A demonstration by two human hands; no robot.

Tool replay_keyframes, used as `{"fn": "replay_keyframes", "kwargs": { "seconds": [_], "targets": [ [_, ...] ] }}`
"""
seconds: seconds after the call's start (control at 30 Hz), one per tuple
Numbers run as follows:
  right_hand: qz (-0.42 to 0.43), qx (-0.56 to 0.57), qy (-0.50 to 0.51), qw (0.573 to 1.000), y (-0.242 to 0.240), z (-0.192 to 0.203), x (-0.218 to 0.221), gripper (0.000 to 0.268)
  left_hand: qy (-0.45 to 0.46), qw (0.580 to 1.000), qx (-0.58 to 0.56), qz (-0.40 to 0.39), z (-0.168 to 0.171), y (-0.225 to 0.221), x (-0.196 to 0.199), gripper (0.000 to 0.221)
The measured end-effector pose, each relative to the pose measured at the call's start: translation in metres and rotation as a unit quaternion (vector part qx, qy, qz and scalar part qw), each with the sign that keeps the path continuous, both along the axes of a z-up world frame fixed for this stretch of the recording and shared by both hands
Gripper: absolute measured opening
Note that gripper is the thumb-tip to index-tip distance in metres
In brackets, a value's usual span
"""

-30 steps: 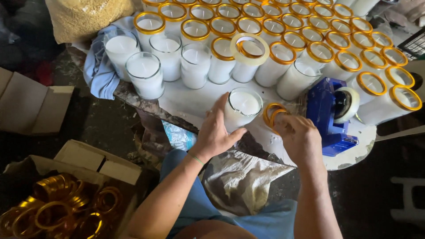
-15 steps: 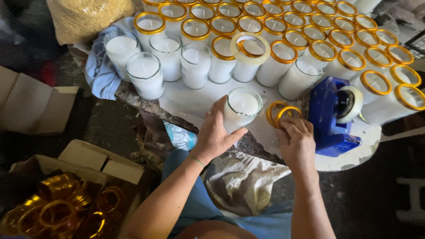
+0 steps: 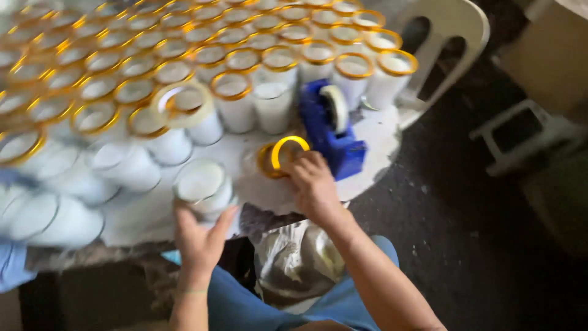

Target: Applying adhesive tape to decorative gold rims and attaching them to the tops of white candle jars.

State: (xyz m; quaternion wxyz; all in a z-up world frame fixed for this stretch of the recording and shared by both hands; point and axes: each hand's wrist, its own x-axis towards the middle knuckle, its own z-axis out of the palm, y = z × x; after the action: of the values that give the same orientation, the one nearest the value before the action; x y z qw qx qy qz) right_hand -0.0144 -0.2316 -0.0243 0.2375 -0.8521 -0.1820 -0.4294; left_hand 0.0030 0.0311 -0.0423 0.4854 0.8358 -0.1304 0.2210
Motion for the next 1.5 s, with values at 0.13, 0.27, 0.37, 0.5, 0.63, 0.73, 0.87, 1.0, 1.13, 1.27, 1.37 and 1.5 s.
{"fn": "replay_keyframes", "kwargs": {
  "seconds": [0.13,0.27,0.37,0.5,0.63,0.73,0.87,1.0,1.13,1.27,1.37,1.5],
  "targets": [
    [0.032,-0.011,0.051,0.998,0.000,0.017,-0.012,0.024,-0.008,1.000,-0.012,-0.022,0.023,-0.010,-0.008,0.075],
    [-0.001,-0.073,0.074,0.995,-0.008,0.017,-0.001,0.016,-0.029,0.996,-0.079,-0.018,-0.008,-0.022,0.003,0.064],
    [-0.006,-0.119,0.067,0.991,-0.003,0.014,-0.006,0.031,-0.073,0.994,-0.086,0.001,-0.022,-0.014,0.010,0.072],
    [0.044,-0.070,0.038,0.996,-0.001,0.013,-0.018,0.026,-0.101,0.994,0.034,0.029,0.029,-0.003,0.016,0.086],
    [0.051,-0.082,0.003,0.995,0.016,0.024,-0.023,0.005,-0.072,0.991,0.054,0.101,0.015,0.014,0.015,0.080],
    [0.038,-0.068,-0.008,0.997,0.013,0.015,-0.020,0.008,-0.220,0.958,-0.040,0.179,0.016,0.043,0.000,0.072],
    [0.017,-0.044,0.040,0.998,0.007,0.004,-0.018,0.014,-0.164,0.921,-0.077,0.344,0.033,0.105,0.005,0.084],
    [0.006,-0.016,0.070,0.997,0.004,-0.001,-0.018,0.017,-0.110,0.944,-0.077,0.301,0.019,0.151,0.037,0.093],
    [0.015,-0.001,0.066,0.998,0.004,-0.004,-0.010,0.013,-0.148,0.949,-0.087,0.265,0.012,0.135,0.021,0.085],
    [-0.005,0.039,0.080,0.996,0.004,0.002,-0.010,0.011,-0.109,0.976,-0.159,0.097,0.010,0.074,-0.011,0.086],
    [-0.002,0.083,0.090,0.992,0.009,0.010,-0.011,0.011,-0.070,0.975,-0.206,-0.054,0.018,0.028,-0.025,0.089],
    [0.041,0.119,0.100,0.987,0.001,0.014,-0.013,0.010,0.020,0.971,-0.182,-0.153,0.037,-0.011,-0.025,0.090]
  ]
}}
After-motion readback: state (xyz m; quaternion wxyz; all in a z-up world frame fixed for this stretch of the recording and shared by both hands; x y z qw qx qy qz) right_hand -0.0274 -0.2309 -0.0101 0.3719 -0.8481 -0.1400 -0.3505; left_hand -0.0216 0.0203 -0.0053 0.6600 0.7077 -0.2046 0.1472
